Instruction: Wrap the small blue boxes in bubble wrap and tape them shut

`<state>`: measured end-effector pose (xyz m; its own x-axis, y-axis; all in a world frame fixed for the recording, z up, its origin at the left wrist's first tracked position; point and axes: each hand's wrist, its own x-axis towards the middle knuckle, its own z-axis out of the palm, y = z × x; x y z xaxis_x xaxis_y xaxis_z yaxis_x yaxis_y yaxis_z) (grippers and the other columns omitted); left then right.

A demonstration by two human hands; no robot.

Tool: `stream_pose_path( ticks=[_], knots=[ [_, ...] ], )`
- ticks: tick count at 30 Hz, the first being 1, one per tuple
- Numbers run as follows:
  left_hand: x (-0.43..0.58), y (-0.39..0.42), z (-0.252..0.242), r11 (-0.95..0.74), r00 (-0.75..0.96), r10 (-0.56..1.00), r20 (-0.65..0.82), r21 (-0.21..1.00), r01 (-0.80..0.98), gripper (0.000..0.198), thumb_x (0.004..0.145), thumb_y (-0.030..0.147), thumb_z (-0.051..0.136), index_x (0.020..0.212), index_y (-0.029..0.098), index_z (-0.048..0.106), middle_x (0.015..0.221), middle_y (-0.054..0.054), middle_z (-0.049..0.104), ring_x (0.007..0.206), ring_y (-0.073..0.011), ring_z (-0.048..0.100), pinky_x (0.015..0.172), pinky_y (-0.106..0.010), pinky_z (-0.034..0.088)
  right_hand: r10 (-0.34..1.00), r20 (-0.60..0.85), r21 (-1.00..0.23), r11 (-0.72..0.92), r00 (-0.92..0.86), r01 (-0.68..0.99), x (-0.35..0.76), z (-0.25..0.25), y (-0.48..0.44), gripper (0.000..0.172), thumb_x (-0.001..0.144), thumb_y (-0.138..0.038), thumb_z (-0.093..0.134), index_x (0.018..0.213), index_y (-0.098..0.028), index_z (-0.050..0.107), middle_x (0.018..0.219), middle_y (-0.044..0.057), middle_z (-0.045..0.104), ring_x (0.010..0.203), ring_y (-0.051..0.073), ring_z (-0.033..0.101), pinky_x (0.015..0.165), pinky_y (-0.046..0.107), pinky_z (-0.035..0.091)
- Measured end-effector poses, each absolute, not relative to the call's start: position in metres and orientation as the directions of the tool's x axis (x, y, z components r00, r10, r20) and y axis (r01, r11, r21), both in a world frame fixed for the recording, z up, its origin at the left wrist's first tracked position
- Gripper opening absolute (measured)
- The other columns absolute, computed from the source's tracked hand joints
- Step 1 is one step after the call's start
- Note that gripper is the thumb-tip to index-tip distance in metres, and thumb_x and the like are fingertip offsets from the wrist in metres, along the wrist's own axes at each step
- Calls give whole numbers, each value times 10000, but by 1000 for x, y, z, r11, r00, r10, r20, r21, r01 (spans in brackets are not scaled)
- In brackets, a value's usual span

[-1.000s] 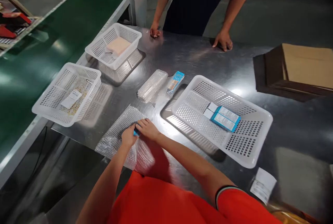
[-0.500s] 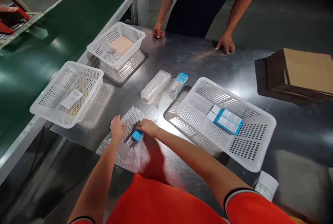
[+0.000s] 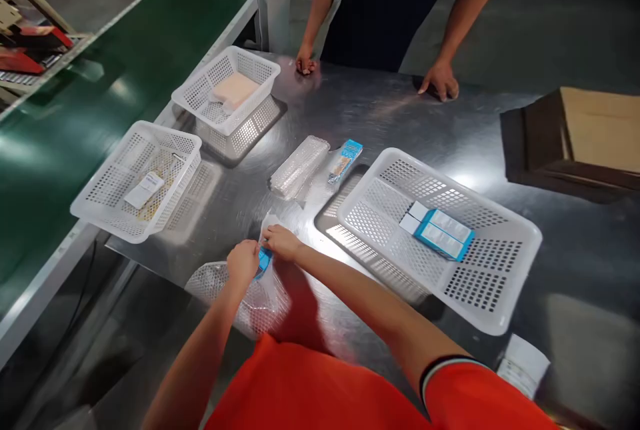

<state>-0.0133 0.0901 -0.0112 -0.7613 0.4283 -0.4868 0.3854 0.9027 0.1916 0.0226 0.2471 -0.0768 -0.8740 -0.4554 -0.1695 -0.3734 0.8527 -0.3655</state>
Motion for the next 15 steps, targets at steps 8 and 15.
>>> stream_pose_path(
  ticks=[8, 15],
  knots=[
    [19, 107, -14, 912, -808, 408, -426, 151, 381, 349, 914, 367, 622, 1133, 96, 615, 1110, -190, 698, 1101, -321, 640, 900, -382, 475, -505, -117, -371, 821, -855, -434, 16, -79, 253, 393, 737, -159, 800, 1097, -127, 644, 1090, 108, 687, 1034, 238, 592, 900, 338, 445],
    [30, 107, -25, 912, -813, 405, -418, 124, 391, 243, 924, 153, 554, 1162, 105, 568, 1124, -194, 682, 1114, -345, 643, 944, -451, 475, -531, -87, -395, 795, -843, -460, 17, -88, 254, 312, 775, -152, 754, 1069, -108, 659, 1072, 123, 681, 1069, 257, 589, 918, 357, 443]
  ],
)
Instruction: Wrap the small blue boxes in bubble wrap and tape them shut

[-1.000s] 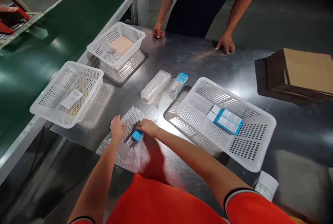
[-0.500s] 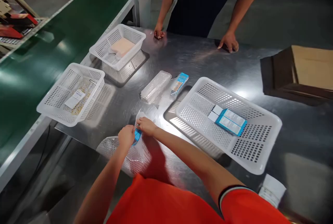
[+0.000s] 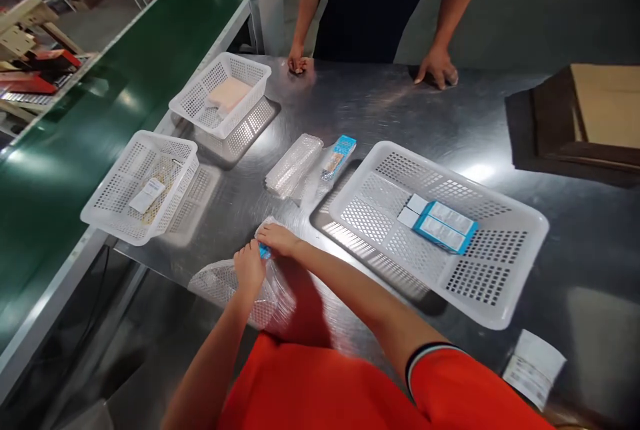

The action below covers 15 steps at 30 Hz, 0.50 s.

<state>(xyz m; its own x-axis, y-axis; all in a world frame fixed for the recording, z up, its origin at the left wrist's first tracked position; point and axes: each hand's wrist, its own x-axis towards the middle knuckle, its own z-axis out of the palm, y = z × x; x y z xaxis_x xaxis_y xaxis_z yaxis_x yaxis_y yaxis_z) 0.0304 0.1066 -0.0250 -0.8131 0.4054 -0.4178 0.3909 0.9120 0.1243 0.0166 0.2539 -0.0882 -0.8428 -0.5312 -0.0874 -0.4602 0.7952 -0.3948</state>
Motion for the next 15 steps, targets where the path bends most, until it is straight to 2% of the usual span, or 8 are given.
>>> stream_pose_path(
  ticks=[4, 7, 9, 11, 13, 15],
  knots=[
    [20, 98, -31, 913, -794, 405, -453, 154, 378, 280, 948, 60, 377, 1132, 131, 575, 1090, -157, 688, 1034, -312, 688, 863, -408, 498, -550, -85, -413, 778, -831, -473, 14, -95, 255, 253, 751, -179, 796, 972, -131, 684, 1054, 109, 676, 1037, 251, 585, 898, 361, 456],
    [20, 94, -32, 908, -782, 418, -462, 177, 380, 279, 914, 49, 418, 1126, 125, 581, 1102, -159, 686, 1035, -321, 691, 865, -414, 512, -551, -80, -425, 773, -831, -472, 12, -96, 255, 283, 691, -171, 846, 927, -129, 694, 1055, 110, 677, 1028, 255, 581, 886, 357, 463],
    [25, 89, -30, 904, -780, 427, -457, 199, 378, 336, 891, 52, 454, 1207, 120, 548, 1154, -170, 679, 1097, -316, 676, 923, -418, 517, -548, -75, -430, 771, -833, -469, 12, -96, 253, 340, 650, -167, 879, 936, -128, 698, 1062, 107, 679, 1033, 256, 577, 883, 351, 464],
    [34, 81, -30, 896, -801, 444, -402, 226, 383, 427, 913, 104, 467, 1340, 111, 456, 1332, -207, 604, 1270, -308, 591, 1058, -426, 476, -547, -69, -432, 770, -834, -469, 13, -94, 252, 378, 636, -176, 893, 959, -137, 701, 1072, 94, 680, 1031, 247, 573, 874, 338, 462],
    [49, 72, -33, 891, -849, 446, -283, 231, 391, 484, 948, 253, 506, 1399, 118, 392, 1533, -237, 418, 1460, -320, 397, 1212, -461, 343, -542, -66, -429, 773, -838, -467, 14, -93, 252, 366, 662, -184, 882, 977, -142, 700, 1067, 81, 679, 1025, 234, 573, 863, 327, 458],
    [72, 65, -42, 903, -882, 417, -218, 206, 376, 522, 921, 440, 574, 1344, 157, 457, 1575, -230, 348, 1520, -352, 277, 1279, -507, 214, -543, -78, -416, 780, -836, -467, 15, -91, 252, 331, 700, -194, 862, 983, -143, 699, 1053, 75, 680, 1015, 225, 576, 851, 320, 457]
  ],
)
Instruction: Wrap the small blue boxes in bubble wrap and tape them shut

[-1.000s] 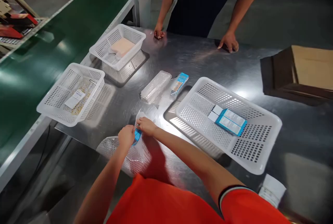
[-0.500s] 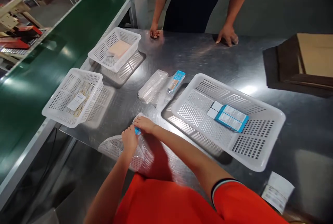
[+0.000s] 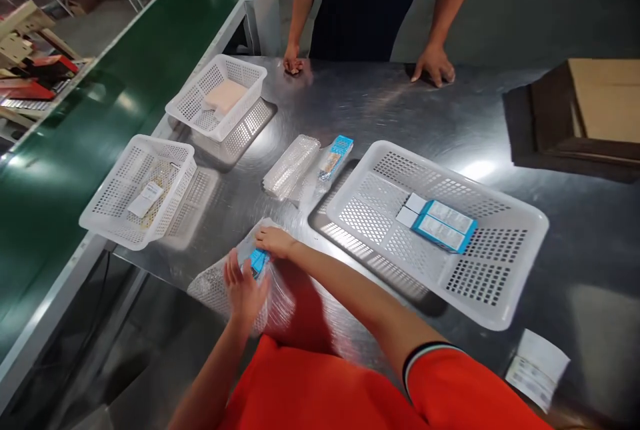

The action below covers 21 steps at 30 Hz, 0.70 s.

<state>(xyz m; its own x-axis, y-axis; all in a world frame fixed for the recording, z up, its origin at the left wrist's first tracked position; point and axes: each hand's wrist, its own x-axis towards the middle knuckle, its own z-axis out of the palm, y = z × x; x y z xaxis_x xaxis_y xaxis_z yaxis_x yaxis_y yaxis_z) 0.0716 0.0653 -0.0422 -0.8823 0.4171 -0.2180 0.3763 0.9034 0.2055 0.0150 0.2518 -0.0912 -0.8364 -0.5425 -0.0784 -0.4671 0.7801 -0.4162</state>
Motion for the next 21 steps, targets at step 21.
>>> stream_pose_path(
  ticks=[21],
  knots=[
    [105, -33, -66, 977, -953, 128, -275, 199, 74, 378, 1030, 225, 318, 956, 162, 684, 831, -69, 759, 764, -186, 723, 676, -269, 501, -506, -290, -307, 853, -812, -422, 15, -71, 251, 350, 803, -273, 816, 1098, -146, 677, 1192, 102, 644, 1135, 253, 563, 850, 317, 509]
  ],
)
